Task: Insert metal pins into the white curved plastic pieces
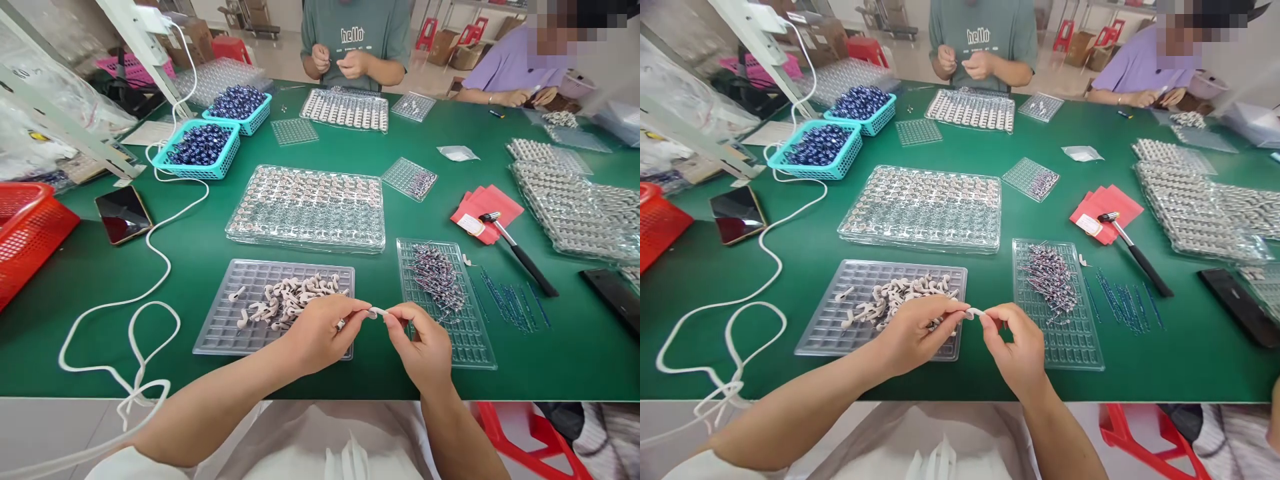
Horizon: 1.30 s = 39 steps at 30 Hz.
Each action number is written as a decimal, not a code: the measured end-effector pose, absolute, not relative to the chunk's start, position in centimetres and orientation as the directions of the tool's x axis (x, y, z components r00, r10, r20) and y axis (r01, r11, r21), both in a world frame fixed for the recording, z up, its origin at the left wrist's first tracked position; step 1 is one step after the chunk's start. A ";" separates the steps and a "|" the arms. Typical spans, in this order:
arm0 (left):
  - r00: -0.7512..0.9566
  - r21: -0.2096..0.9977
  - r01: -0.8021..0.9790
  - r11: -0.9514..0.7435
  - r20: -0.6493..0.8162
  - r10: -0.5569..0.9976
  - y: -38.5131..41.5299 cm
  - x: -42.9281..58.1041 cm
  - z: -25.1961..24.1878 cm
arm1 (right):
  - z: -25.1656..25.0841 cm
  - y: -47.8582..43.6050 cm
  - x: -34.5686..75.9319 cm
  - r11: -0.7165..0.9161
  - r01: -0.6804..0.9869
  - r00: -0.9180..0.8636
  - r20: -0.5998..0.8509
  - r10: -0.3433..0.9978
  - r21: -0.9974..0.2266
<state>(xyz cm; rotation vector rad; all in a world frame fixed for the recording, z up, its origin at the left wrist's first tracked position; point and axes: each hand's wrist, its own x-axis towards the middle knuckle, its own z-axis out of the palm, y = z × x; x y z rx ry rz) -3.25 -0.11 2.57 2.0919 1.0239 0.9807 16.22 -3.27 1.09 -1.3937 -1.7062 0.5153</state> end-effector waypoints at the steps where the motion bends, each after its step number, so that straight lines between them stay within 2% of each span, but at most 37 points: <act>1: 0.436 0.776 0.389 -0.497 0.320 0.841 -0.1 -3.3 2.7 | 1.1 -3.3 16.2 0.289 0.586 -0.012 0.349 0.937 -0.757; 4: 0.431 0.811 0.396 -0.430 0.250 0.867 0.0 -3.5 2.9 | 1.0 -3.2 16.3 0.268 0.593 0.006 0.338 0.941 -0.759; 7: 0.393 0.793 0.399 -0.460 0.305 0.868 0.0 -3.5 2.9 | 1.1 -3.1 16.3 0.257 0.597 0.024 0.337 0.941 -0.760; 12: 0.405 0.574 0.440 -0.690 0.559 0.723 0.1 -3.2 2.7 | 1.2 -3.1 16.3 0.261 0.601 0.041 0.355 0.934 -0.755; 15: 0.440 0.486 0.437 -0.757 0.619 0.651 0.2 -3.0 2.4 | 1.1 -3.1 16.2 0.275 0.601 0.030 0.365 0.930 -0.750; 39: 0.575 0.130 0.616 -0.777 0.600 0.556 0.7 -2.3 1.4 | 0.5 -3.2 15.2 0.297 0.662 0.008 0.403 0.915 -0.688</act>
